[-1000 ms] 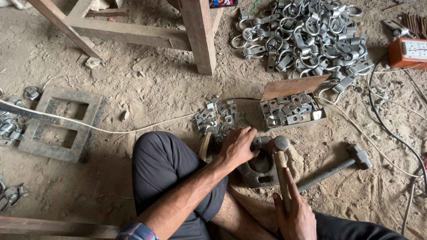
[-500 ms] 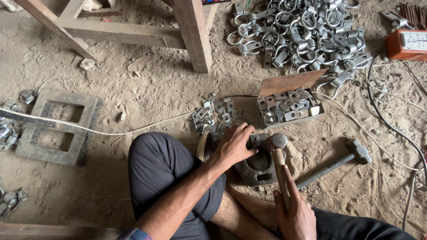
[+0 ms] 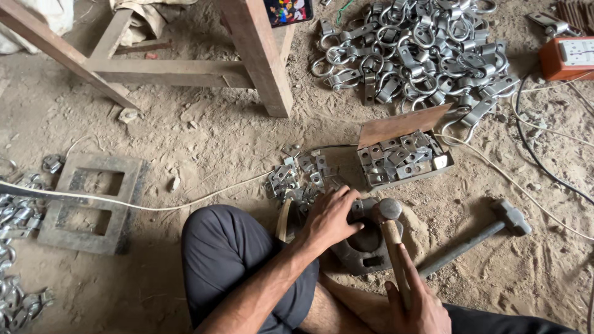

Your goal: The person sits on the floor and uses a hammer to strike a metal component held against a circular metal die, then places the hammered piece into a wooden box and picks up a new one from a pile.

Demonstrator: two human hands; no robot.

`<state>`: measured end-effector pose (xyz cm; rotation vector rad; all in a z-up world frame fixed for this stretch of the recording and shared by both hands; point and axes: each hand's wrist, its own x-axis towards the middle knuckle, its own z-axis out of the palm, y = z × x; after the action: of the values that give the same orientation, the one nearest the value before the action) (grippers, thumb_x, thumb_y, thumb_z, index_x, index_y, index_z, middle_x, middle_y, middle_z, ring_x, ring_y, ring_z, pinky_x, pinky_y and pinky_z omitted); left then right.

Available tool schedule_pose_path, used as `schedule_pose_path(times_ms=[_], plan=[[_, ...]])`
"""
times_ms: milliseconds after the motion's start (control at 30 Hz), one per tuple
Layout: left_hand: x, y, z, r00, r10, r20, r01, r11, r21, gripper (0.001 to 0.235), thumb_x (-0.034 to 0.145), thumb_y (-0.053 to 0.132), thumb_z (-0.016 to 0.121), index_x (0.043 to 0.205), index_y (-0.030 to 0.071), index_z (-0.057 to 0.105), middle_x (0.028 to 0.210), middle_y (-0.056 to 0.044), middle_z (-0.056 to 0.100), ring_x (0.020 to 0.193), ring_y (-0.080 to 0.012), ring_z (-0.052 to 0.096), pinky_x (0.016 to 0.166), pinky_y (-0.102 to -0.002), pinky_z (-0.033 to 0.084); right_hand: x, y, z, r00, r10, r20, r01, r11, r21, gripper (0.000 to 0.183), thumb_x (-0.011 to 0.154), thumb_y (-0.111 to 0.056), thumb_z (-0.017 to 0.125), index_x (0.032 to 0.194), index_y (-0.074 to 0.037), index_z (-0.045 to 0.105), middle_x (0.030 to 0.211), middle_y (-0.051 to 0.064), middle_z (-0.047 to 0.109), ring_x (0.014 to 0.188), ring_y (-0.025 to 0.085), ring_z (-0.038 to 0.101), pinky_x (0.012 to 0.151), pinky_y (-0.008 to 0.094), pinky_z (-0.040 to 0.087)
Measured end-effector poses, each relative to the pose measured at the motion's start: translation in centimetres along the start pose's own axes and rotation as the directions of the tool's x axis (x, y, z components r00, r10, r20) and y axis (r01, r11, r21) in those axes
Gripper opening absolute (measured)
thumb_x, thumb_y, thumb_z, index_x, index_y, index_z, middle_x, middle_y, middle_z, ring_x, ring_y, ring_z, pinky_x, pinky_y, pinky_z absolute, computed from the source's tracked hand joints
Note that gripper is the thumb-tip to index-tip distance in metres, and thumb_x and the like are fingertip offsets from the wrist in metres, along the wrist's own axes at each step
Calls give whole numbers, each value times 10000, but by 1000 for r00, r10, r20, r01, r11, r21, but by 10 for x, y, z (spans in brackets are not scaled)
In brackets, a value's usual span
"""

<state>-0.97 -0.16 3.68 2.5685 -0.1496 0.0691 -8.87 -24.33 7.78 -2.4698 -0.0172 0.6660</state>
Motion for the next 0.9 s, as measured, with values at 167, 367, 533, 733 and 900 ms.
schedule_pose_path(times_ms=[167,367,533,733,900], plan=[[5,9,-9,996,-52,72,50,998,34,669,696,313,942,1220,96,586,1192,-93,624,1105,-294,604,959,-477,480,0,4,1,1000,-28,-12,28,999,31,873,876,-459,585,1629,-518,148,1379,149,632,1098,441,693,926,554,594],[4,12,-12,998,-39,58,37,998,43,645,704,302,942,1205,90,595,1159,-83,620,1086,-287,601,944,-466,486,4,8,5,1000,28,11,-28,999,16,891,868,-471,607,1634,-522,157,1328,145,680,1064,430,728,926,531,618],[3,10,-9,1000,-14,14,13,998,65,665,683,298,946,1198,62,598,1142,-93,617,1057,-284,604,939,-449,496,4,9,7,999,36,-13,-36,999,32,889,877,-485,663,1622,-523,178,1339,123,676,1051,407,740,900,514,632],[-4,-3,9,991,34,-129,-22,995,94,754,642,239,958,1263,2,603,1332,-183,617,1209,-354,591,1052,-471,475,5,12,10,999,20,-26,-20,1000,25,917,857,-454,671,1636,-510,189,1330,108,683,1073,391,735,922,497,625],[1,-11,21,999,-7,-33,11,992,128,832,688,256,957,1349,-55,557,1410,-239,569,1258,-362,567,1114,-492,421,2,4,5,999,11,-37,-10,1000,23,886,880,-456,680,1620,-505,196,1389,86,638,1075,396,723,931,510,605]])
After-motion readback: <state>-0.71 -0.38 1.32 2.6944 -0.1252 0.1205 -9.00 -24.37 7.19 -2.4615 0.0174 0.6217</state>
